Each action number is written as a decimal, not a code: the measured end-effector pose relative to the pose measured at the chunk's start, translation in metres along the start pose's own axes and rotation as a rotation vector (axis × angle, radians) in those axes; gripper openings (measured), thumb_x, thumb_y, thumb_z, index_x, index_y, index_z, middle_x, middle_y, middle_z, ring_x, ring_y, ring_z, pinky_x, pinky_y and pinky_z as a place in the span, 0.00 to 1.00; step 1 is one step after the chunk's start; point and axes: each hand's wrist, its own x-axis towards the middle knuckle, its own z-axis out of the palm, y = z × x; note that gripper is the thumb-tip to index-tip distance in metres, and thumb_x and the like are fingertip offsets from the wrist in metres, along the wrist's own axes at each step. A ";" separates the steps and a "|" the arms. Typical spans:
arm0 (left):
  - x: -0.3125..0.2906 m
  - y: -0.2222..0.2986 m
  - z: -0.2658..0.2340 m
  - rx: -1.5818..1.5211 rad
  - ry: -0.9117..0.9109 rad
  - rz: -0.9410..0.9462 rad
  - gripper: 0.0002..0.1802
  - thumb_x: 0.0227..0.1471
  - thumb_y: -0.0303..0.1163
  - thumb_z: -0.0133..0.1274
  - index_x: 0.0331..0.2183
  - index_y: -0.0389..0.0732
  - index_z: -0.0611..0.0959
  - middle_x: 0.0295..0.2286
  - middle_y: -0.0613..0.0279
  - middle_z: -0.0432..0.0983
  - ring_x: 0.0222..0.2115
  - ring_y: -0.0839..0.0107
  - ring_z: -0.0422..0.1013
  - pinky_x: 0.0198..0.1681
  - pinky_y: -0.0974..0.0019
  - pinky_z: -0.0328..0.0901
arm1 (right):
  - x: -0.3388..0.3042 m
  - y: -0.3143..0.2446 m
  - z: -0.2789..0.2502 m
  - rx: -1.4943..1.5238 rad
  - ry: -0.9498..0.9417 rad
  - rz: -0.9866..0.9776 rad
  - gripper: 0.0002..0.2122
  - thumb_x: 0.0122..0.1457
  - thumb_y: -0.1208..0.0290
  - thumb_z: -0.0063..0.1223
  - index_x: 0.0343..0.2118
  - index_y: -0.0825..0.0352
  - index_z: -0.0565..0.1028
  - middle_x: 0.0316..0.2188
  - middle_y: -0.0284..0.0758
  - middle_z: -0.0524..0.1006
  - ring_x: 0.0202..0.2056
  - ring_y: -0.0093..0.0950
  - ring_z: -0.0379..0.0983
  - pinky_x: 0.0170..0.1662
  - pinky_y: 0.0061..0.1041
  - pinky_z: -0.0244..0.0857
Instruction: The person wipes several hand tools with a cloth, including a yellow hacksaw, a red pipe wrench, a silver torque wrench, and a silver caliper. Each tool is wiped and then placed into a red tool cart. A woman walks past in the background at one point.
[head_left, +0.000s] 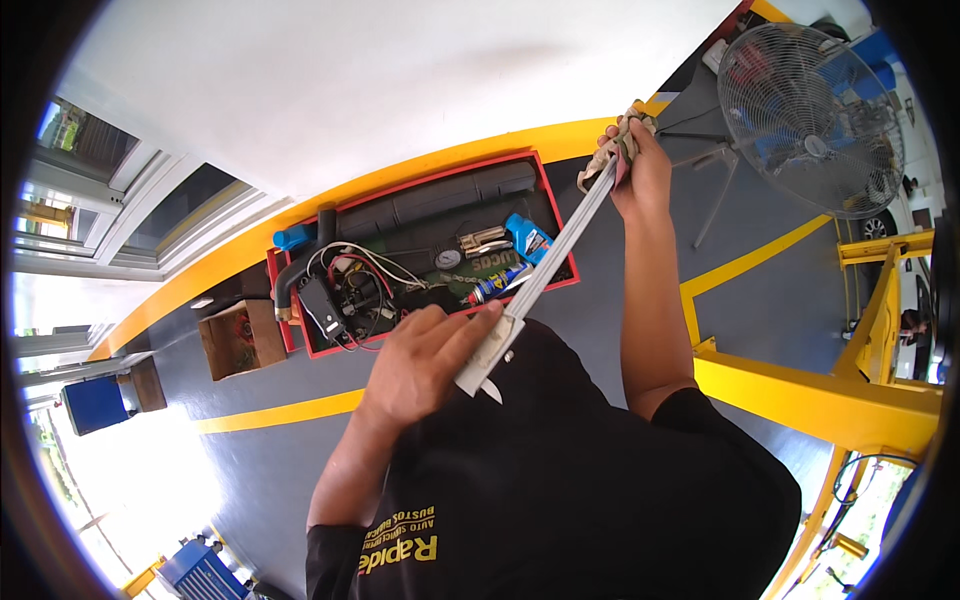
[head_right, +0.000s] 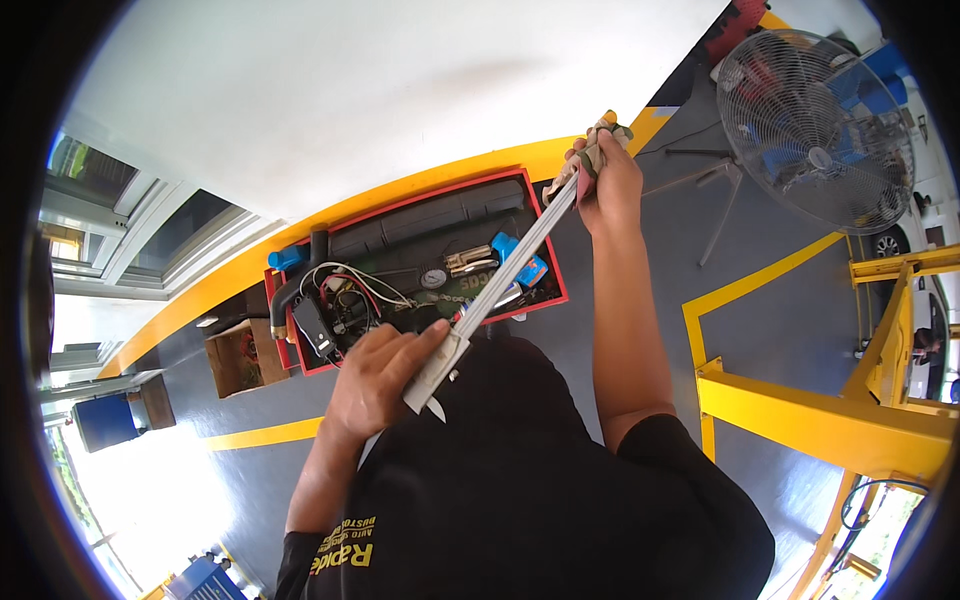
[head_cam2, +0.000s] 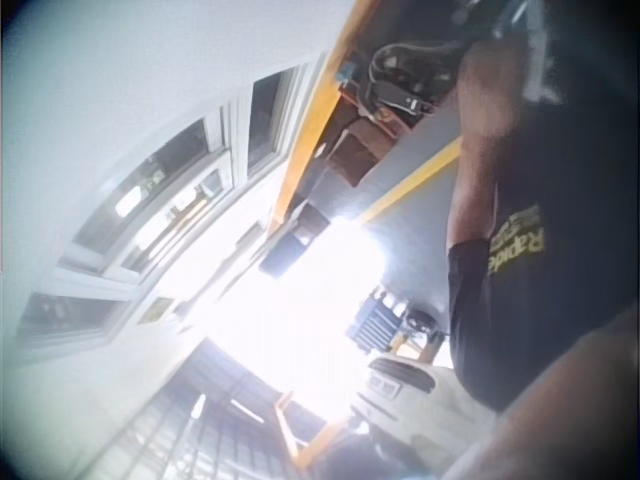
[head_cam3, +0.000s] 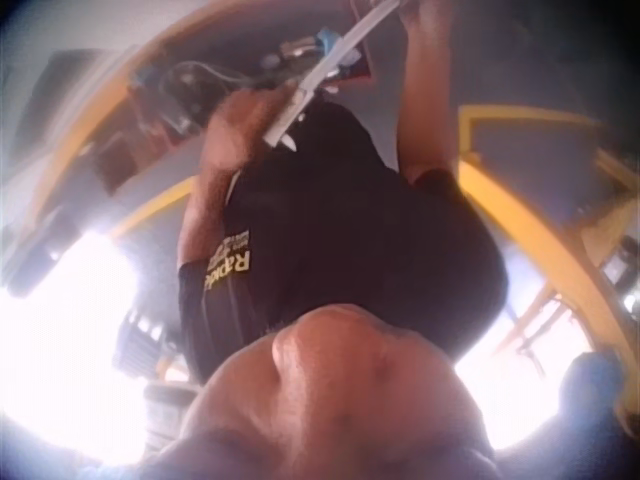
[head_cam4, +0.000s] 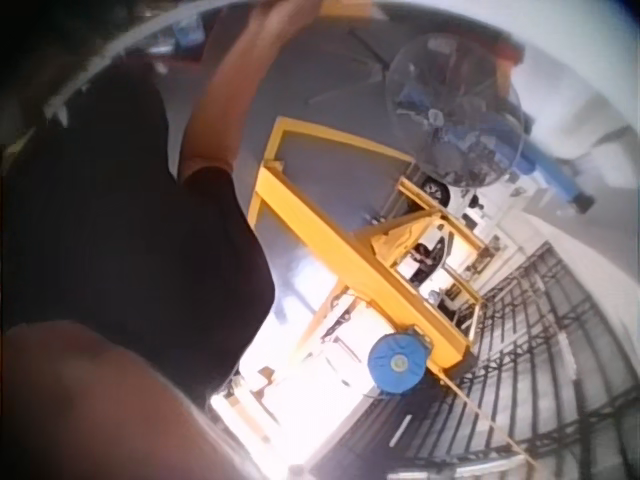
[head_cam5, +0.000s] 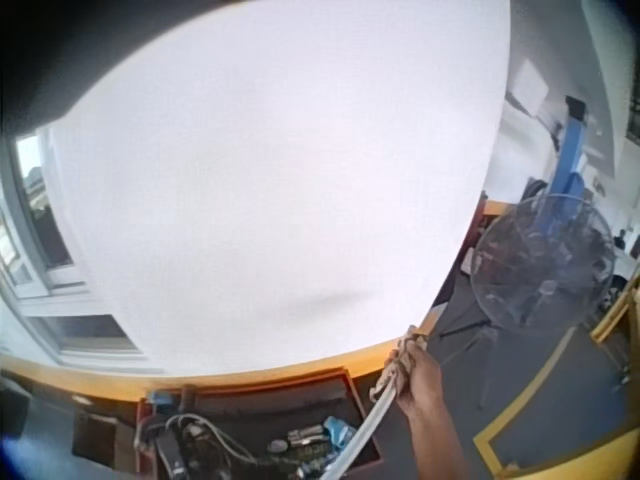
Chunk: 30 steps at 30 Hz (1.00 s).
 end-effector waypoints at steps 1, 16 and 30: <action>0.006 -0.006 -0.006 0.032 -0.033 0.014 0.33 0.47 0.28 0.58 0.57 0.35 0.77 0.29 0.63 0.75 0.26 0.63 0.66 0.32 0.60 0.66 | 0.011 0.006 -0.004 -0.053 0.044 -0.025 0.09 0.71 0.68 0.47 0.45 0.68 0.72 0.34 0.36 0.75 0.34 0.30 0.75 0.38 0.31 0.73; 0.012 -0.077 -0.009 0.165 -0.116 0.019 0.34 0.44 0.23 0.58 0.57 0.35 0.77 0.28 0.60 0.75 0.30 0.61 0.68 0.36 0.58 0.67 | -0.124 0.136 0.050 0.035 -0.146 0.513 0.10 0.69 0.68 0.47 0.47 0.67 0.69 0.36 0.42 0.77 0.36 0.35 0.78 0.42 0.36 0.75; 0.030 -0.040 -0.010 0.041 -0.103 0.101 0.33 0.43 0.23 0.60 0.56 0.36 0.79 0.32 0.61 0.79 0.27 0.62 0.66 0.33 0.59 0.66 | 0.046 0.033 -0.055 0.036 0.247 0.063 0.09 0.67 0.72 0.47 0.48 0.68 0.69 0.34 0.41 0.75 0.36 0.34 0.75 0.38 0.33 0.74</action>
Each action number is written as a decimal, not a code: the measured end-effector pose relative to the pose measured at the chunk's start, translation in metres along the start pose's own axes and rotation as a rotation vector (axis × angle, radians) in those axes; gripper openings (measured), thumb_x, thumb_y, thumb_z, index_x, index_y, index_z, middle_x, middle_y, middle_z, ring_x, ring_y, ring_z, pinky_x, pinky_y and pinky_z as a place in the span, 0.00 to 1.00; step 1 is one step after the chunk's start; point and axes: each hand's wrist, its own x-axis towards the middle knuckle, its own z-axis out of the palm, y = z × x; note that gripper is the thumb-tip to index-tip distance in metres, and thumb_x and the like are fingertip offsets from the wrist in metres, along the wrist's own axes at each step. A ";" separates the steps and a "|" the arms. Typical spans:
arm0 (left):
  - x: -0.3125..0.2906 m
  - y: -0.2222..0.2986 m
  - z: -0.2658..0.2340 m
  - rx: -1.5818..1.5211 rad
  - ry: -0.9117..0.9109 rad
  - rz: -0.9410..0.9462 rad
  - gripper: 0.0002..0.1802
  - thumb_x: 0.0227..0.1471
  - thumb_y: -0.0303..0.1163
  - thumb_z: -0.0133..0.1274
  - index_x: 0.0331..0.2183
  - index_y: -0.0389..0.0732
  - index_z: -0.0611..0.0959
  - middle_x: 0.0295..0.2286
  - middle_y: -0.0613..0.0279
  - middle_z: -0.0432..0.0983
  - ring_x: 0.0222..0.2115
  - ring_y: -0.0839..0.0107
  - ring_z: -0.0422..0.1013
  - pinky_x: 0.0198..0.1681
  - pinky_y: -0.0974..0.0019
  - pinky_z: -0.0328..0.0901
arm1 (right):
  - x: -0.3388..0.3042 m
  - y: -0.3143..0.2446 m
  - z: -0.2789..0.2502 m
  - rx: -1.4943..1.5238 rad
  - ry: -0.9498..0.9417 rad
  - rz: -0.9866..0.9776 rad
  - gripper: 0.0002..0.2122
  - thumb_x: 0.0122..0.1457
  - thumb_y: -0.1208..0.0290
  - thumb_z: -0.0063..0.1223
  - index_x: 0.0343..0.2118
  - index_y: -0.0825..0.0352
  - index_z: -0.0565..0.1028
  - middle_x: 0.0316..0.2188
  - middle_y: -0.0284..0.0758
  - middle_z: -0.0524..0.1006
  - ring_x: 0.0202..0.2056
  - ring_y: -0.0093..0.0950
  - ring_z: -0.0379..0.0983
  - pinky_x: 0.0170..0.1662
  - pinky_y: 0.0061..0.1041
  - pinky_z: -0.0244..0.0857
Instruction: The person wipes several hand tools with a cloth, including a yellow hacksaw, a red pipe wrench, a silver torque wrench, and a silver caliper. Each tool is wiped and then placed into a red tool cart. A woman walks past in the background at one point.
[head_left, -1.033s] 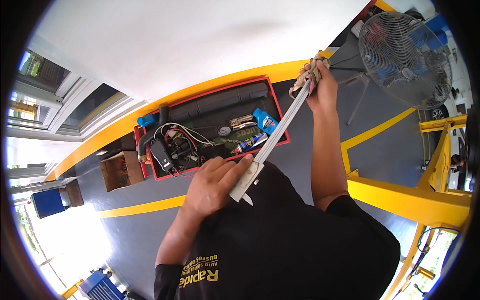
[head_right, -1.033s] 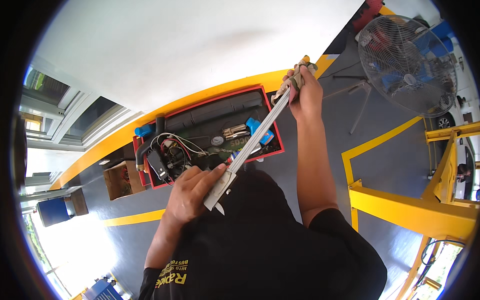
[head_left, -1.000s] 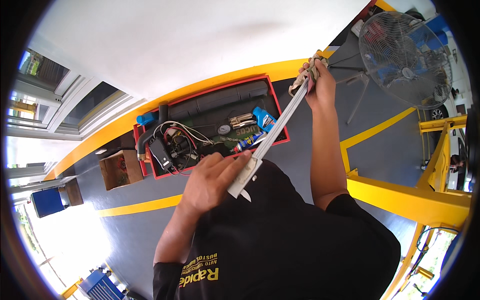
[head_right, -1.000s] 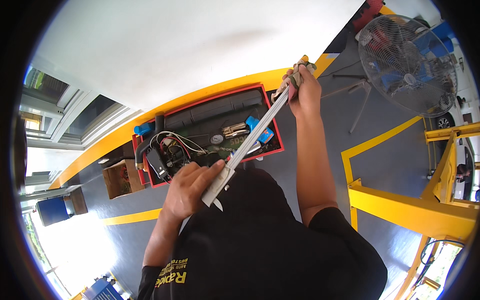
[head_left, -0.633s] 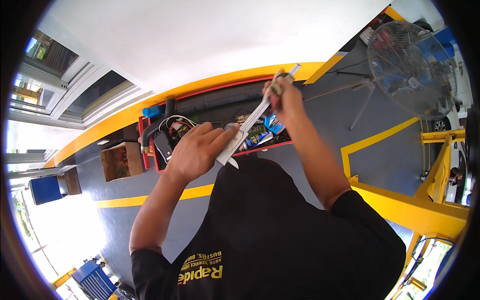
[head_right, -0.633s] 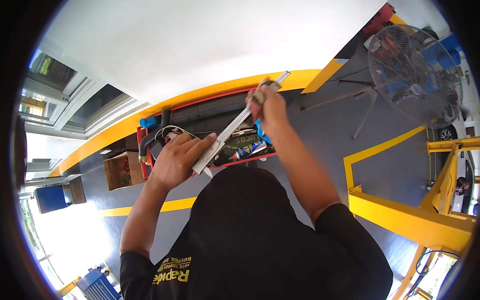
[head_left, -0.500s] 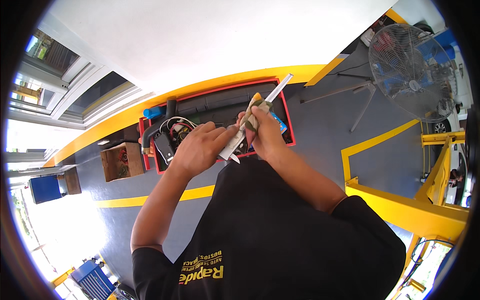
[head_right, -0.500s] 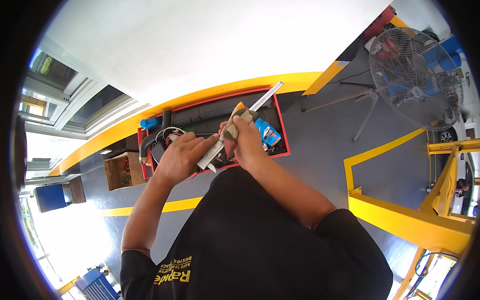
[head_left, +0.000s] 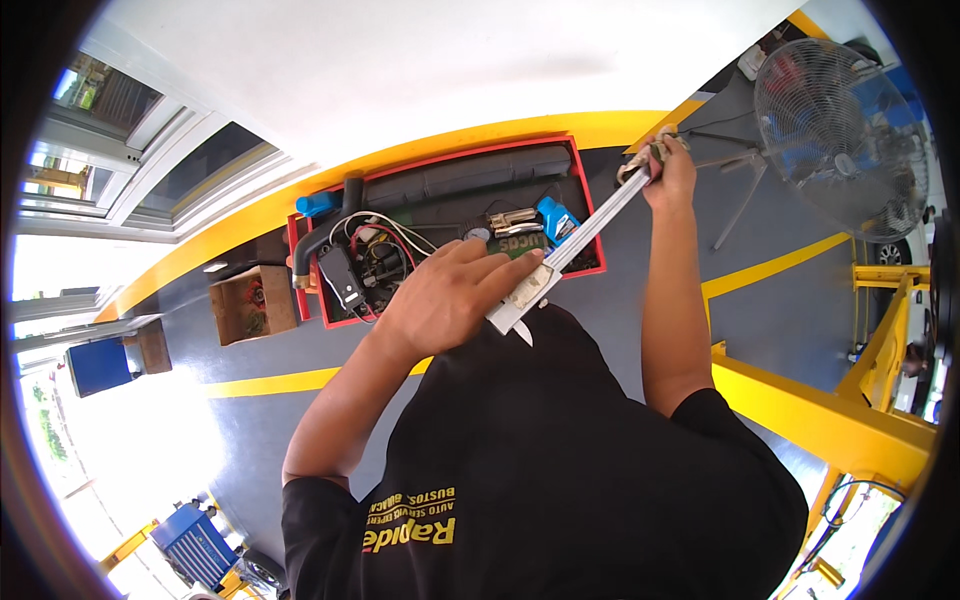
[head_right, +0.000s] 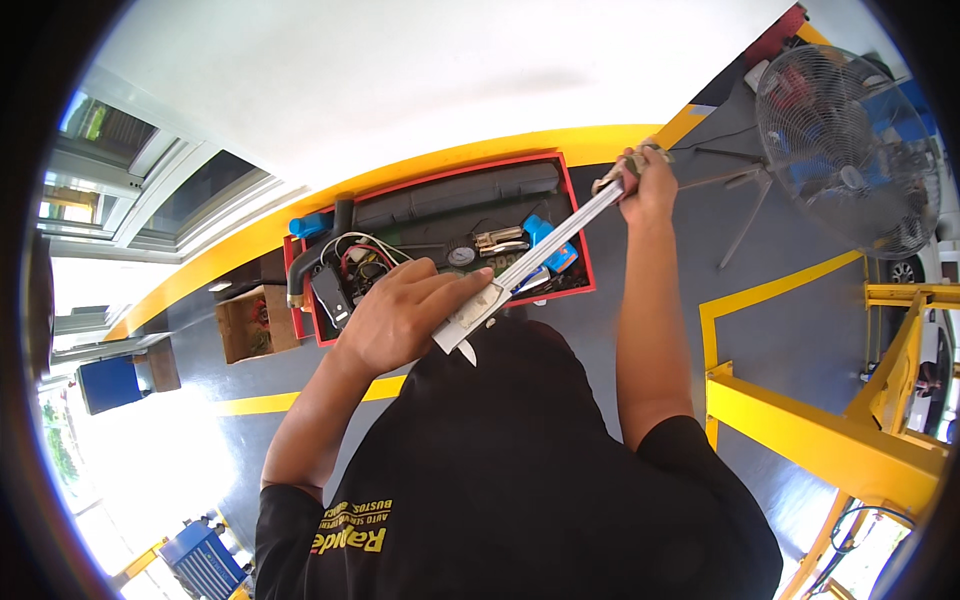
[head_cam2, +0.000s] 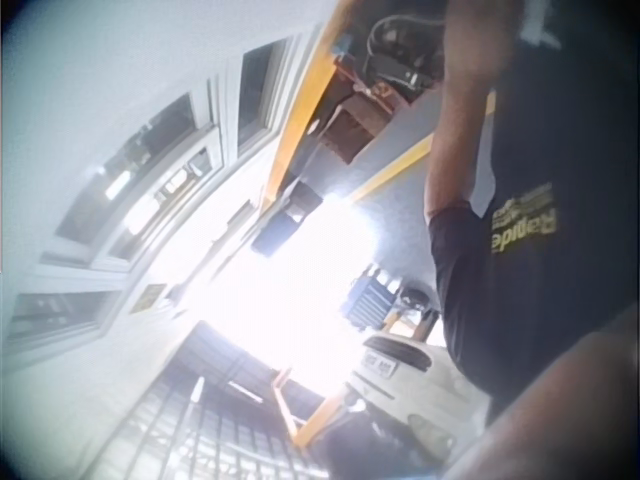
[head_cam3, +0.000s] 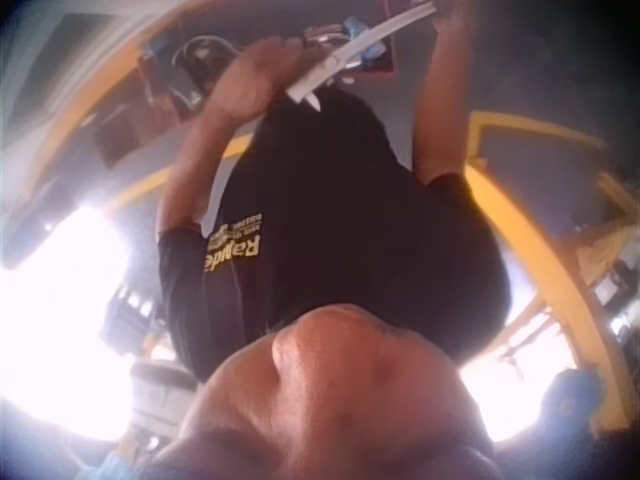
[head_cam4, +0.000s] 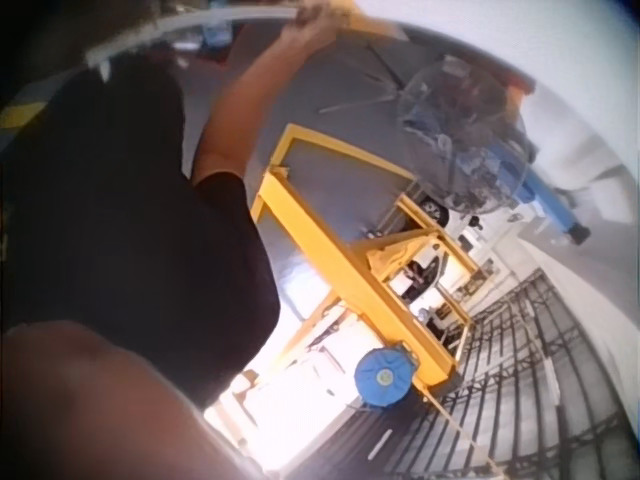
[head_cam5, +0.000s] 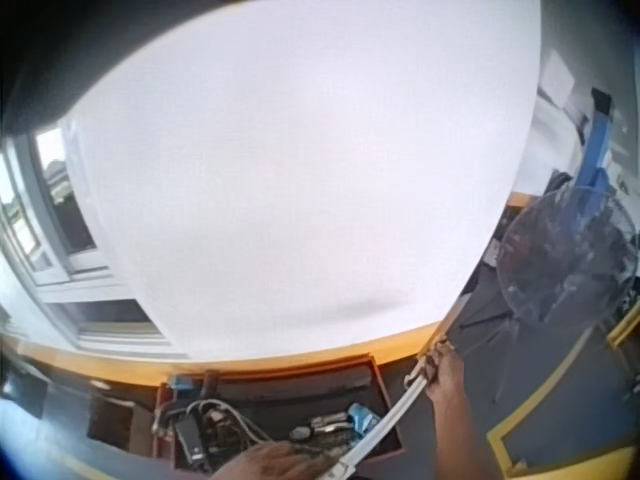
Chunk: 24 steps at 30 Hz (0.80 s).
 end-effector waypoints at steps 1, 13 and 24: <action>-0.002 0.001 0.001 -0.043 0.002 -0.003 0.33 0.43 0.22 0.61 0.55 0.36 0.79 0.33 0.61 0.79 0.27 0.61 0.67 0.34 0.59 0.66 | 0.004 -0.002 -0.009 -0.001 0.030 -0.004 0.09 0.67 0.73 0.47 0.47 0.68 0.69 0.34 0.41 0.75 0.36 0.34 0.75 0.38 0.33 0.74; -0.085 -0.036 0.043 -1.564 0.185 -0.844 0.19 0.67 0.34 0.51 0.55 0.34 0.76 0.23 0.68 0.66 0.24 0.77 0.61 0.28 0.71 0.58 | -0.060 -0.003 -0.043 -0.409 -0.031 0.003 0.14 0.62 0.61 0.62 0.45 0.62 0.75 0.31 0.30 0.76 0.32 0.22 0.75 0.38 0.23 0.71; -0.149 -0.099 0.121 -2.080 0.129 -1.095 0.09 0.66 0.37 0.50 0.37 0.42 0.78 0.21 0.70 0.66 0.22 0.79 0.59 0.26 0.72 0.57 | -0.127 -0.054 -0.110 -0.971 -0.393 0.476 0.26 0.59 0.62 0.65 0.56 0.68 0.70 0.37 0.29 0.77 0.36 0.18 0.74 0.42 0.18 0.69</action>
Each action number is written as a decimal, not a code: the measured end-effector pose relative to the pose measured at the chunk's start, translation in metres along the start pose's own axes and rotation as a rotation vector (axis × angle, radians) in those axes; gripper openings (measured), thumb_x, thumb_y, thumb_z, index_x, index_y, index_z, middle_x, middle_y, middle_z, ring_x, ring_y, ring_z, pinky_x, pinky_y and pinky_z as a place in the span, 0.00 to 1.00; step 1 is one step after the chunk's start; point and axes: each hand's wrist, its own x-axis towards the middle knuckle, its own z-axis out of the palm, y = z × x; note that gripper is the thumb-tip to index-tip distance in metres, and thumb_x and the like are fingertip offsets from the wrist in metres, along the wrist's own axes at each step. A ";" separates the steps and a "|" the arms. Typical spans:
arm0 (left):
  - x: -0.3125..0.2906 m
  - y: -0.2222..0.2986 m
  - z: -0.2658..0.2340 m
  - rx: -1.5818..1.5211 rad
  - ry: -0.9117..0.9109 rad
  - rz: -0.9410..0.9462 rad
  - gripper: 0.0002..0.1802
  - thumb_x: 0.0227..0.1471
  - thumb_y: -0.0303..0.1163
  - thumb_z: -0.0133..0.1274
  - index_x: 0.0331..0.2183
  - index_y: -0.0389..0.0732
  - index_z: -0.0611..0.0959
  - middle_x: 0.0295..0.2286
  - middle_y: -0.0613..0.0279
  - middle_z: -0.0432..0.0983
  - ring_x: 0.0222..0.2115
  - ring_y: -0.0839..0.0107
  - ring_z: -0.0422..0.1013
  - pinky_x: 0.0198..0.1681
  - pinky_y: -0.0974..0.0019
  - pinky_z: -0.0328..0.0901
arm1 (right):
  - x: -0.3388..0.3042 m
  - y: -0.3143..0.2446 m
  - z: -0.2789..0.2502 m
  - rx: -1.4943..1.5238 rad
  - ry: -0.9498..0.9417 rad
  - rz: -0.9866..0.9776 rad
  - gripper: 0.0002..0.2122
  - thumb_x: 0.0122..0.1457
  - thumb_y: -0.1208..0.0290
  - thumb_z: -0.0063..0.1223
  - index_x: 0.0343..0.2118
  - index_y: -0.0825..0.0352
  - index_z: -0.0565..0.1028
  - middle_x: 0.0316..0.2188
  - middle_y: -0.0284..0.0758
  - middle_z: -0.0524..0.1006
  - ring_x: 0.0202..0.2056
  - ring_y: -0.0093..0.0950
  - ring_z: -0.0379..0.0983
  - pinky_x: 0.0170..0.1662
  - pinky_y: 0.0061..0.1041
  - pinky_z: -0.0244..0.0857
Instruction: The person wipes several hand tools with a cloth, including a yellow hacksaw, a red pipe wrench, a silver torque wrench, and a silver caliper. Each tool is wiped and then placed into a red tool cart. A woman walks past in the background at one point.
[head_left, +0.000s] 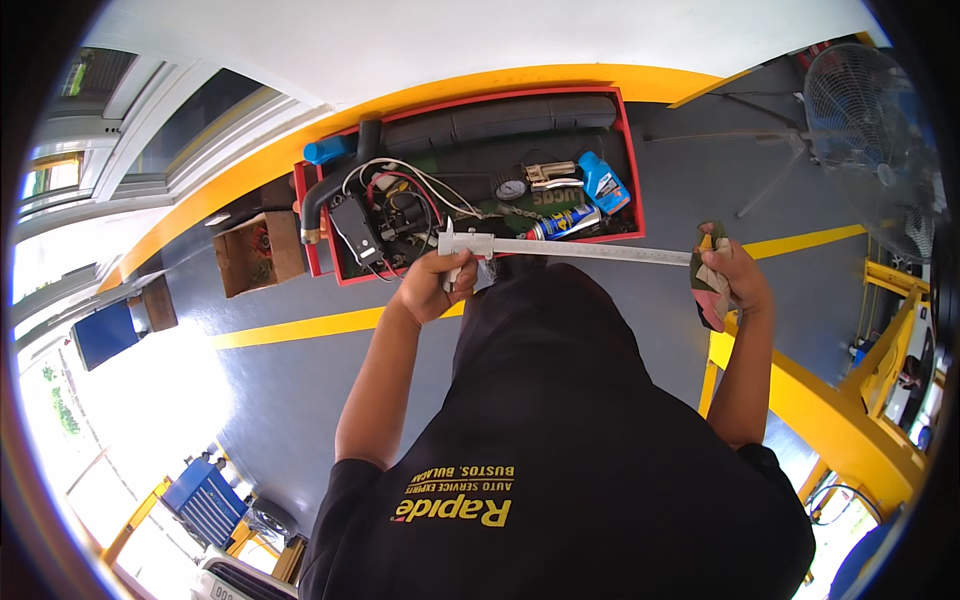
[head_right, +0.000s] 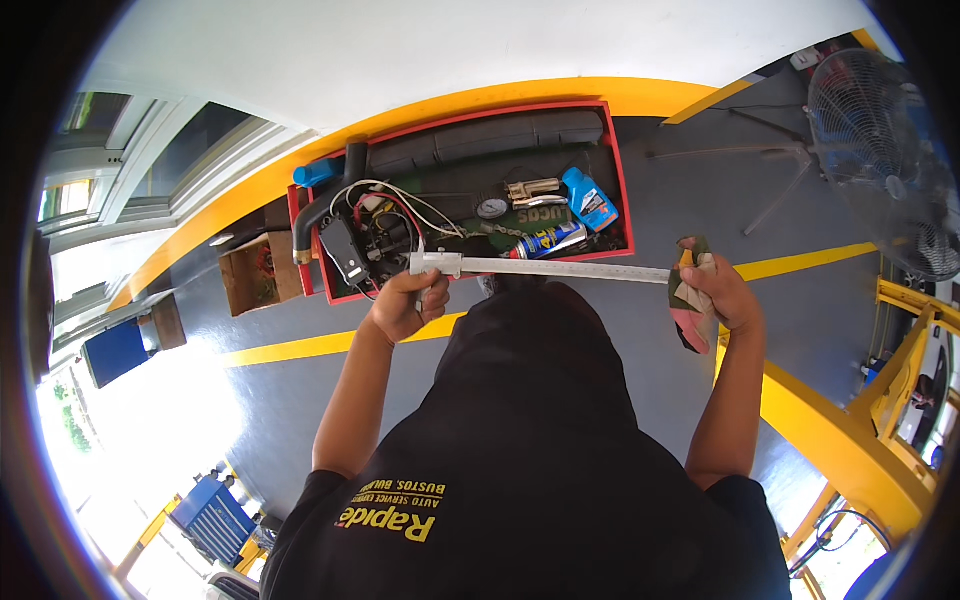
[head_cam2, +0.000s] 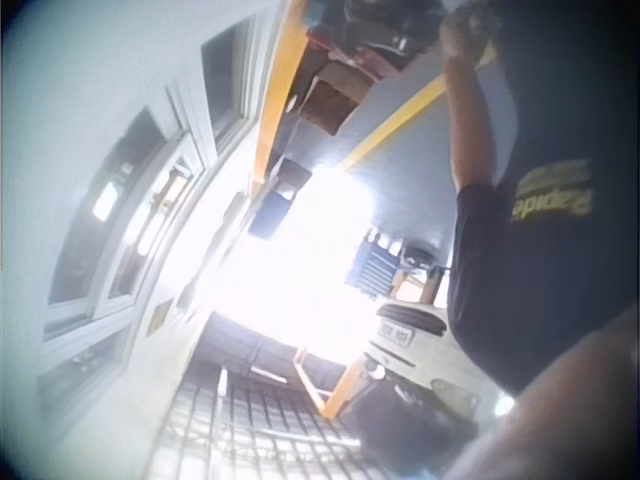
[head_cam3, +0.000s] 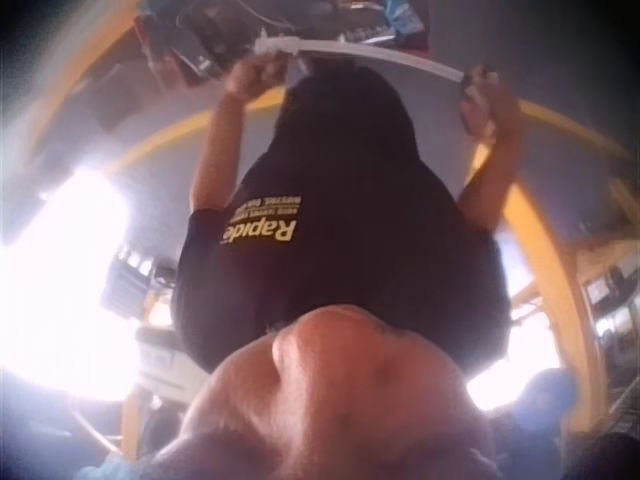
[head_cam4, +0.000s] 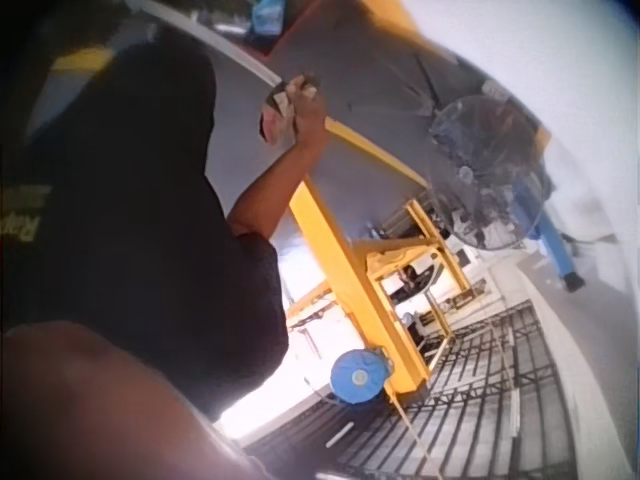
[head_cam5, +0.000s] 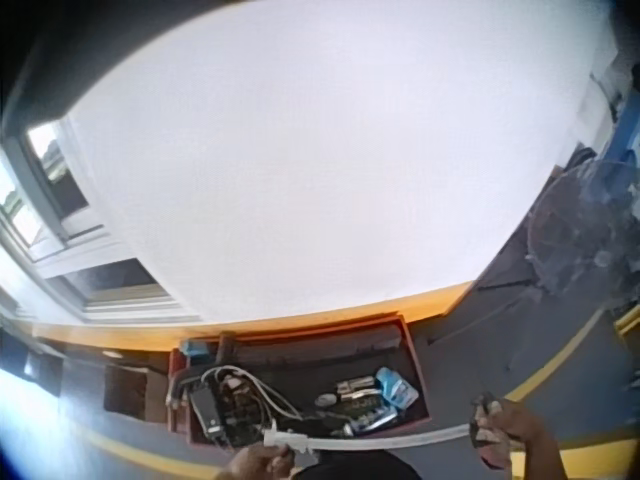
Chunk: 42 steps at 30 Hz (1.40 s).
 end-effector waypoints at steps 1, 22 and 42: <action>0.007 0.004 0.004 0.077 0.116 -0.020 0.09 0.65 0.37 0.51 0.39 0.41 0.79 0.23 0.70 0.69 0.24 0.78 0.63 0.28 0.72 0.59 | -0.007 -0.001 -0.001 -0.001 0.011 0.036 0.28 0.58 0.61 0.66 0.57 0.68 0.70 0.37 0.29 0.77 0.36 0.19 0.74 0.43 0.18 0.69; 0.190 0.036 -0.026 2.119 0.323 0.157 0.43 0.47 0.47 0.67 0.62 0.46 0.72 0.54 0.52 0.71 0.57 0.52 0.69 0.60 0.45 0.62 | -0.115 0.027 -0.036 0.302 0.820 -0.311 0.19 0.65 0.67 0.59 0.57 0.64 0.70 0.38 0.30 0.78 0.37 0.21 0.76 0.40 0.21 0.71; 0.220 0.016 0.026 1.843 0.414 0.180 0.32 0.57 0.52 0.57 0.54 0.39 0.80 0.52 0.44 0.73 0.56 0.44 0.69 0.60 0.46 0.65 | -0.082 0.057 -0.079 0.512 0.752 -0.246 0.10 0.66 0.63 0.59 0.43 0.64 0.76 0.31 0.29 0.78 0.31 0.22 0.77 0.35 0.21 0.72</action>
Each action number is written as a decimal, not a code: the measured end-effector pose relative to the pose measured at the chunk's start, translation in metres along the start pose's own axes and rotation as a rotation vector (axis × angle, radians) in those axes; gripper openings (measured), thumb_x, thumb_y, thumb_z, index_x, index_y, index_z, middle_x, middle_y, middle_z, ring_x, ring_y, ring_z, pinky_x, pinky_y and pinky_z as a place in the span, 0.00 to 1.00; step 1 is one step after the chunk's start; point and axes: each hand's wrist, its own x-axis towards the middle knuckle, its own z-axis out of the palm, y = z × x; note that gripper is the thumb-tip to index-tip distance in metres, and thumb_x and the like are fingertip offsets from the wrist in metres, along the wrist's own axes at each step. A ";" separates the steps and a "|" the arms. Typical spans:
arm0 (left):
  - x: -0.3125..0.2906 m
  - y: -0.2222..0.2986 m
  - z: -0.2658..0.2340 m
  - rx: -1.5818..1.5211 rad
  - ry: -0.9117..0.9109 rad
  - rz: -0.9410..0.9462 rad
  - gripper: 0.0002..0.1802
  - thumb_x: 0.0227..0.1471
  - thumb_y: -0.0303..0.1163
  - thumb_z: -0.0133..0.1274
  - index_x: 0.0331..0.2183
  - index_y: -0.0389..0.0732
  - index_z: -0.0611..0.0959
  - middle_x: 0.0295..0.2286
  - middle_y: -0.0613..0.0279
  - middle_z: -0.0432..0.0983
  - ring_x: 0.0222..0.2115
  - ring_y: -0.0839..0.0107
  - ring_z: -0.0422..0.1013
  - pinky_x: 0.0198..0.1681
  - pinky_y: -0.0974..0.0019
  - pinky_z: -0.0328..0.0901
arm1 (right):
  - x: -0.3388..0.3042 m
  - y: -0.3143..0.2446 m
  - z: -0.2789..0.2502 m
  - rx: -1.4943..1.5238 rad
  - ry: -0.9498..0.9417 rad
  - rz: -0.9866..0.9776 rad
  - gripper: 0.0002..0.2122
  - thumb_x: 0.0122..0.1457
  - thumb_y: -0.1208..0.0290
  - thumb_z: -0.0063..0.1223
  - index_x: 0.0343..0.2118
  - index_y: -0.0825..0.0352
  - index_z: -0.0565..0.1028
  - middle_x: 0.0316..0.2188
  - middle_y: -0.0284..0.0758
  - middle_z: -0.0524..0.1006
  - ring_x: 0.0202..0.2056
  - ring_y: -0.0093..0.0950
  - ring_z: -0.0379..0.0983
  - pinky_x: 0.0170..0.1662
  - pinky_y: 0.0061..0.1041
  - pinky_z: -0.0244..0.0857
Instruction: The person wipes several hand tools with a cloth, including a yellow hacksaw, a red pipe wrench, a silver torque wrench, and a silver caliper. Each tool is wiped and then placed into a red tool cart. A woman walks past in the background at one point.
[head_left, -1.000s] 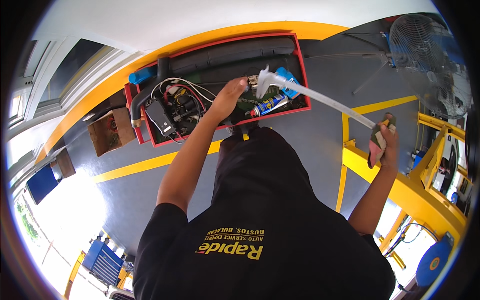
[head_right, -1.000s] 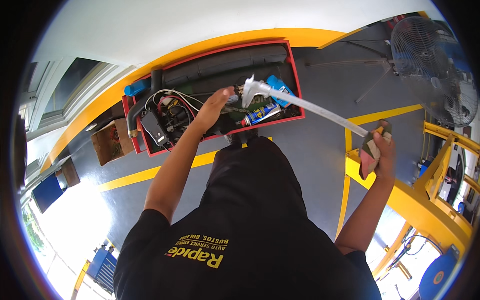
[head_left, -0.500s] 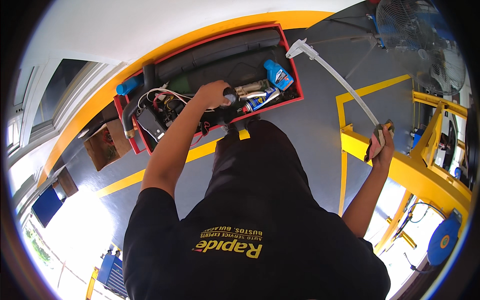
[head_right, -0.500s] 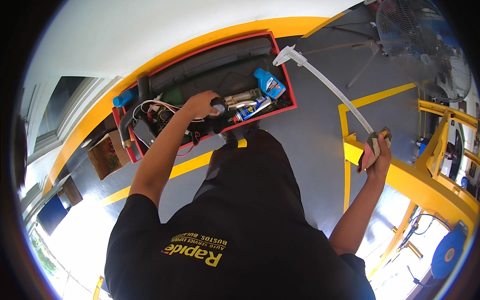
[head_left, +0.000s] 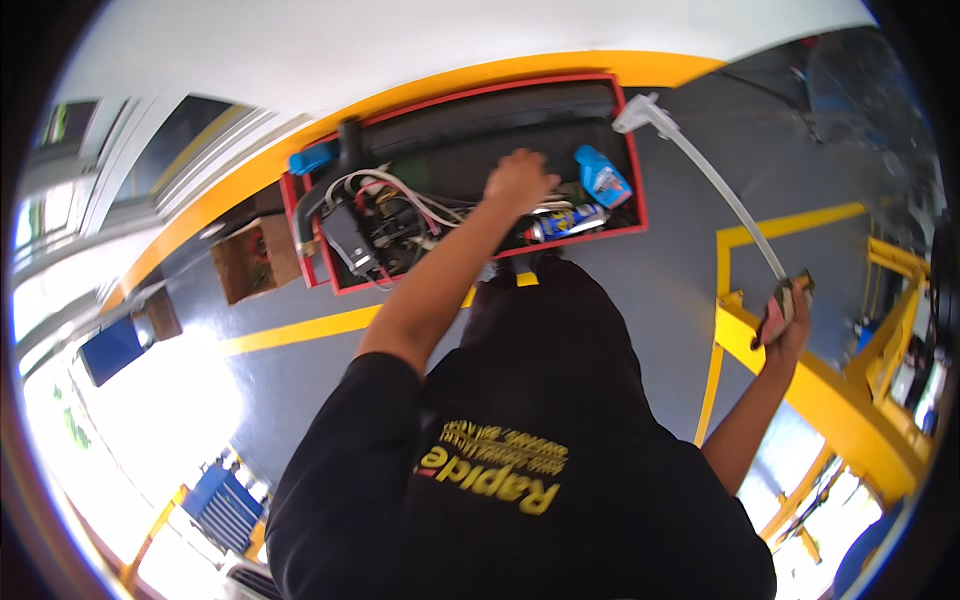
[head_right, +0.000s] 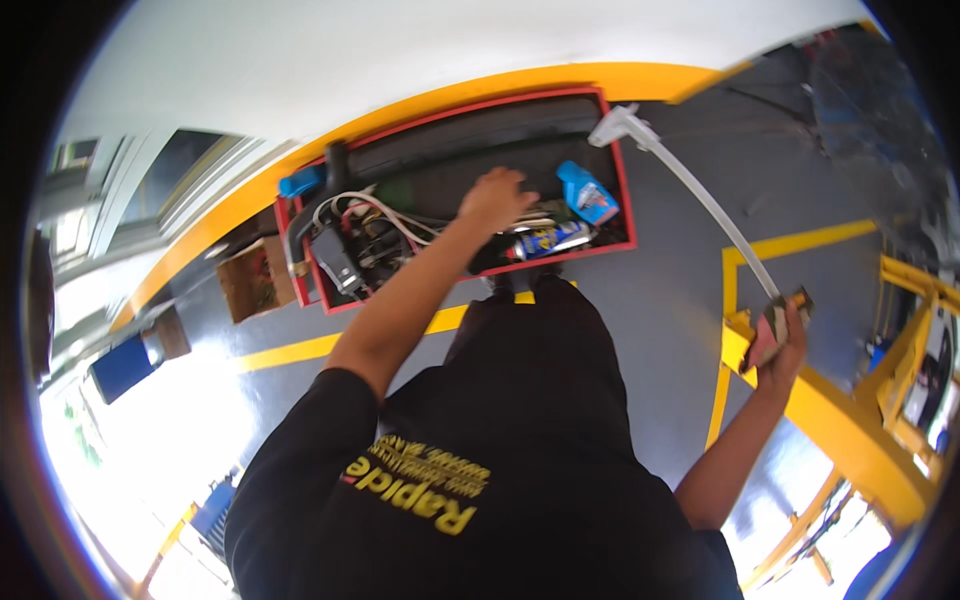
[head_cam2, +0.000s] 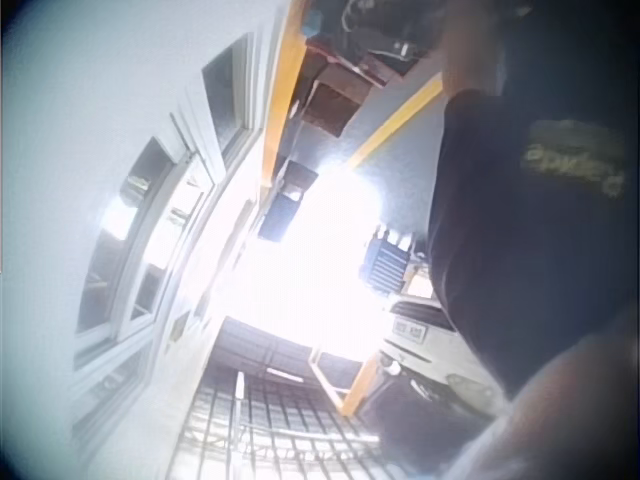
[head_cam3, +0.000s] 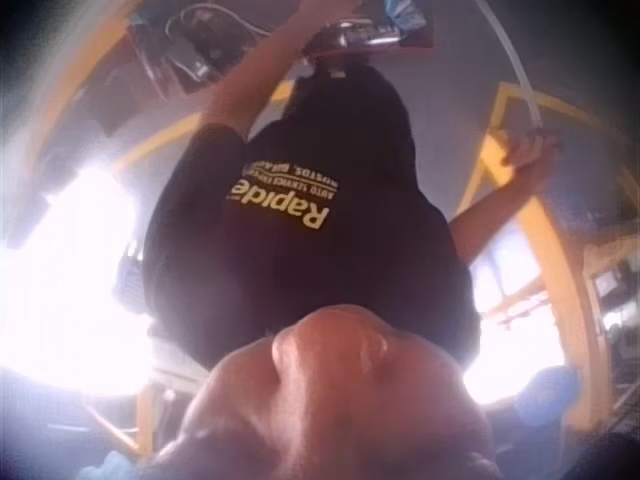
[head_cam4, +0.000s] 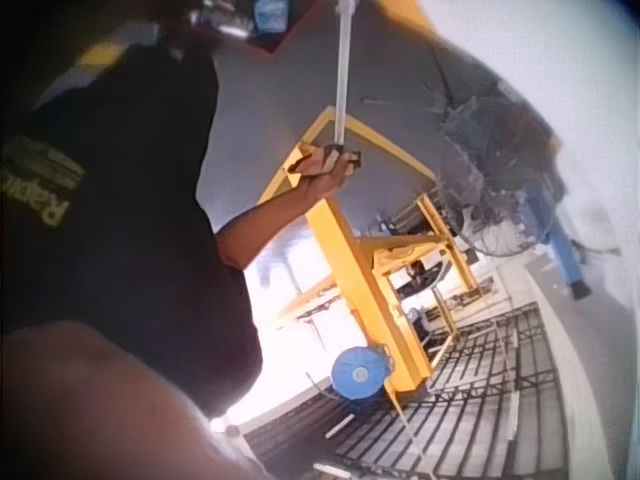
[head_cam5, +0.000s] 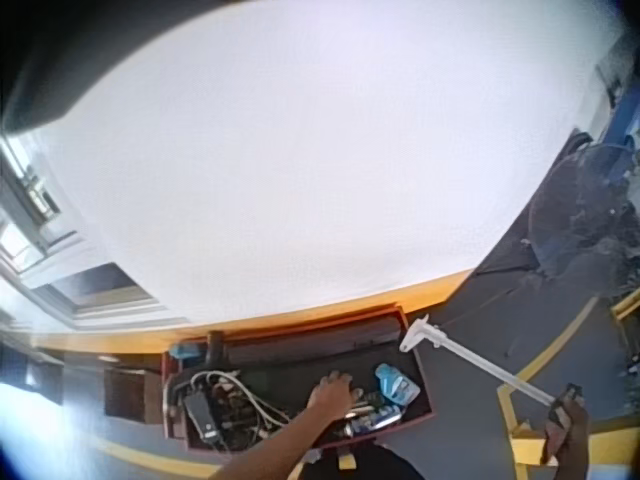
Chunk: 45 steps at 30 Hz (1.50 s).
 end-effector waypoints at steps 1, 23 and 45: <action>0.010 0.019 0.005 -0.036 0.009 -0.002 0.33 0.57 0.51 0.58 0.57 0.40 0.77 0.54 0.46 0.72 0.57 0.45 0.68 0.60 0.47 0.66 | 0.004 0.000 -0.011 -0.025 -0.090 -0.005 0.11 0.66 0.62 0.57 0.43 0.64 0.77 0.28 0.28 0.77 0.27 0.21 0.76 0.31 0.20 0.70; -0.145 -0.059 -0.147 -0.308 0.637 0.146 0.29 0.40 0.30 0.72 0.46 0.45 0.81 0.42 0.58 0.74 0.47 0.54 0.72 0.51 0.56 0.69 | 0.029 -0.020 0.030 -0.159 -0.197 -0.125 0.09 0.68 0.63 0.56 0.44 0.61 0.75 0.29 0.22 0.73 0.30 0.15 0.71 0.33 0.16 0.64; -0.153 -0.300 -0.209 0.205 0.689 -0.208 0.29 0.46 0.21 0.60 0.52 0.51 0.79 0.49 0.54 0.73 0.51 0.45 0.71 0.53 0.47 0.70 | -0.013 -0.016 0.061 -0.198 -0.249 -0.126 0.11 0.66 0.62 0.58 0.44 0.63 0.76 0.30 0.25 0.76 0.30 0.17 0.73 0.32 0.17 0.66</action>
